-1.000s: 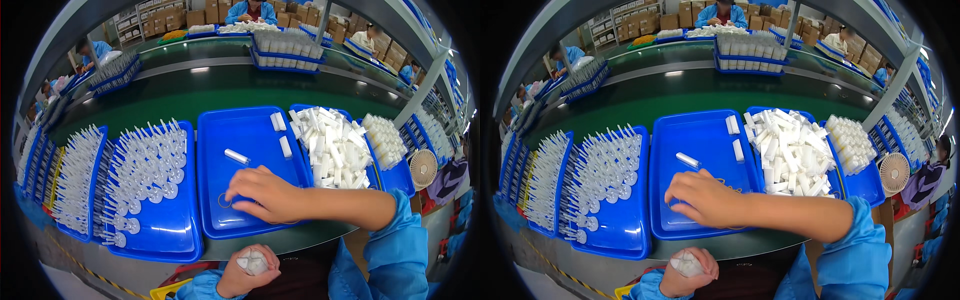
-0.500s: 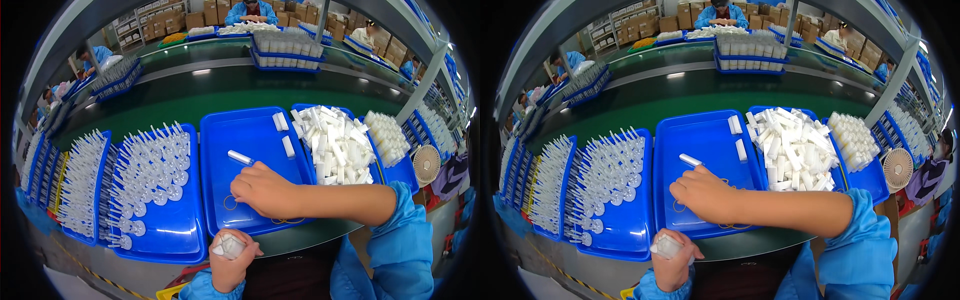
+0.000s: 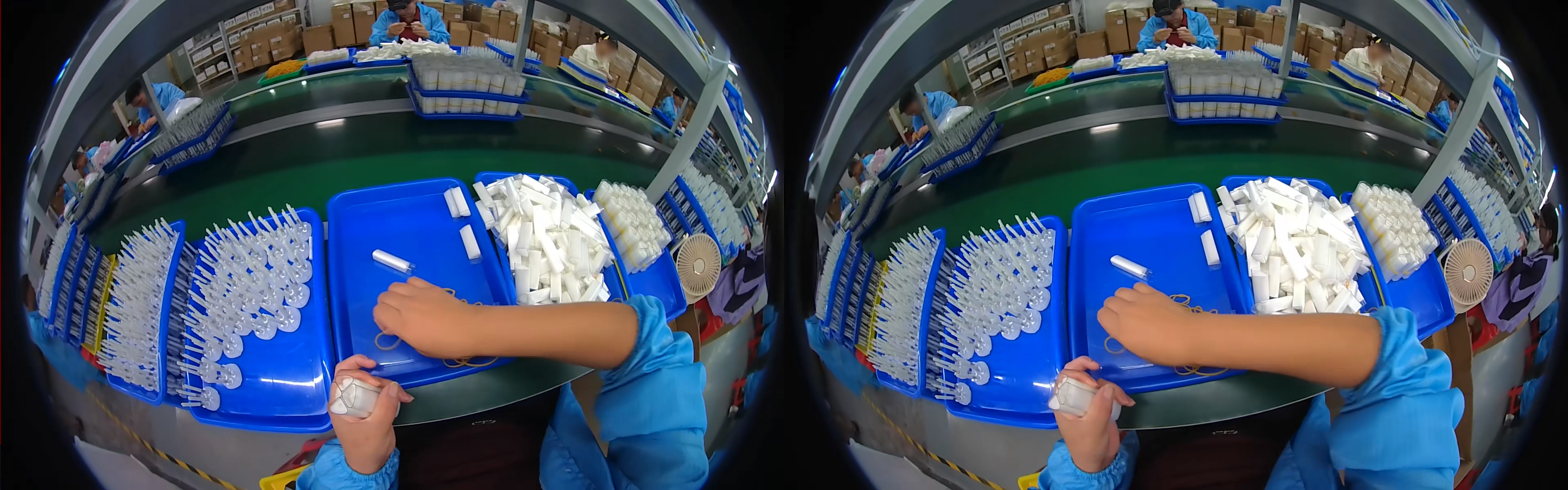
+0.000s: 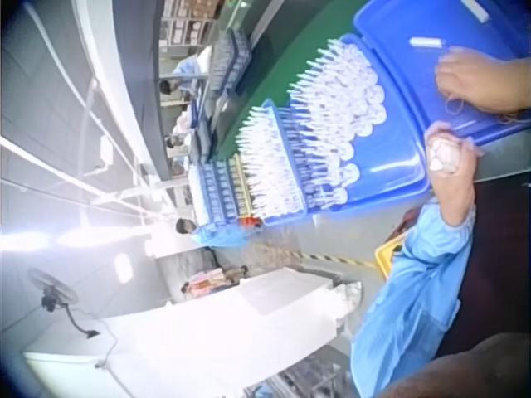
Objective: Assembling electronic atomizer components by bundling plastic tubes and bases with rubber bands.
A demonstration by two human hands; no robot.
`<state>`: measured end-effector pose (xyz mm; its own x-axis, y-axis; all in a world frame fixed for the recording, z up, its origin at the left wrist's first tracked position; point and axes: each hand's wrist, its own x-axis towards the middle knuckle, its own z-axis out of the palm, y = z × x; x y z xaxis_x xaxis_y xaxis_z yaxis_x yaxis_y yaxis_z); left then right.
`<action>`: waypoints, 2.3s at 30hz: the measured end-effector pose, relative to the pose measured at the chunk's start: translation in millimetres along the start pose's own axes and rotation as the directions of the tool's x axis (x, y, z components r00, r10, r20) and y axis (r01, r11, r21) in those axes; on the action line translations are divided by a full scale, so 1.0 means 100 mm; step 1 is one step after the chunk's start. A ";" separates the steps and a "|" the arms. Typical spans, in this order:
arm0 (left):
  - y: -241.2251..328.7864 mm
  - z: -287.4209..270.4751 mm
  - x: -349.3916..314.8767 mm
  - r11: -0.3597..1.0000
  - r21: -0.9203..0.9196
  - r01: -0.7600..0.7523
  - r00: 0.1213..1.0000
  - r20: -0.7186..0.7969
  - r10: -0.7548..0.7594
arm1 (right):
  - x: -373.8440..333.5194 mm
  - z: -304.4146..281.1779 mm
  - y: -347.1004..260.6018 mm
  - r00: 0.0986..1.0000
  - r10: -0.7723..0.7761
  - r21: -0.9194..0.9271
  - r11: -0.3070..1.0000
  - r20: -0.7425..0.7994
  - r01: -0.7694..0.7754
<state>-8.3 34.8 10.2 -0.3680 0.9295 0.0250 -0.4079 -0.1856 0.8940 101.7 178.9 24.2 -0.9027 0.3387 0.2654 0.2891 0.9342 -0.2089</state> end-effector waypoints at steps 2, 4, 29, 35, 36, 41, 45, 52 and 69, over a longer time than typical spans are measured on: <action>-0.01 0.00 0.00 1.000 -0.016 0.000 1.000 -0.010 0.000 | -0.10 -0.22 -0.15 1.000 -0.021 0.048 0.999 -0.017 0.022; -0.04 0.02 0.01 0.999 -0.036 0.018 0.999 0.028 -0.017 | -0.23 -0.32 -0.26 0.994 -0.059 0.095 0.993 -0.087 0.067; 0.01 0.04 -0.05 0.775 -0.169 0.609 0.548 0.796 -0.256 | -1.14 -0.20 -0.56 0.873 0.438 0.563 0.786 -0.216 -0.255; -0.04 0.09 -0.07 0.957 0.283 -0.064 0.761 0.634 -0.136 | -1.30 -0.44 -0.49 0.807 0.586 0.844 -0.470 0.080 0.258; -0.11 0.11 -0.08 0.928 0.345 -0.141 0.802 0.590 -0.098 | -1.32 -0.48 -0.49 0.832 0.545 0.800 -0.541 0.099 0.259; -0.25 0.21 -0.08 0.711 0.605 -0.358 0.871 0.491 0.021 | -1.05 -0.69 -0.81 0.980 0.082 0.848 0.491 0.182 -0.199; -0.08 0.20 0.07 0.945 0.327 -0.021 0.858 0.491 -0.151 | -1.00 -0.58 -1.05 0.994 -0.094 0.791 0.611 0.054 0.015; -0.08 0.23 -0.11 0.990 0.001 -0.144 0.926 0.352 0.135 | -1.17 -0.41 -0.94 0.893 0.440 0.781 -0.588 0.091 0.210; -0.15 0.15 0.05 0.832 0.299 -0.468 0.606 0.793 0.056 | -0.94 -0.49 -0.78 0.860 0.479 0.579 0.756 -0.175 -0.304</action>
<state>8.4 47.0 3.5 0.4167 0.8059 0.4206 0.0826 -0.4943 0.8654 179.6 79.6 61.9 -0.5818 0.7587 0.2930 0.3081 0.5390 -0.7839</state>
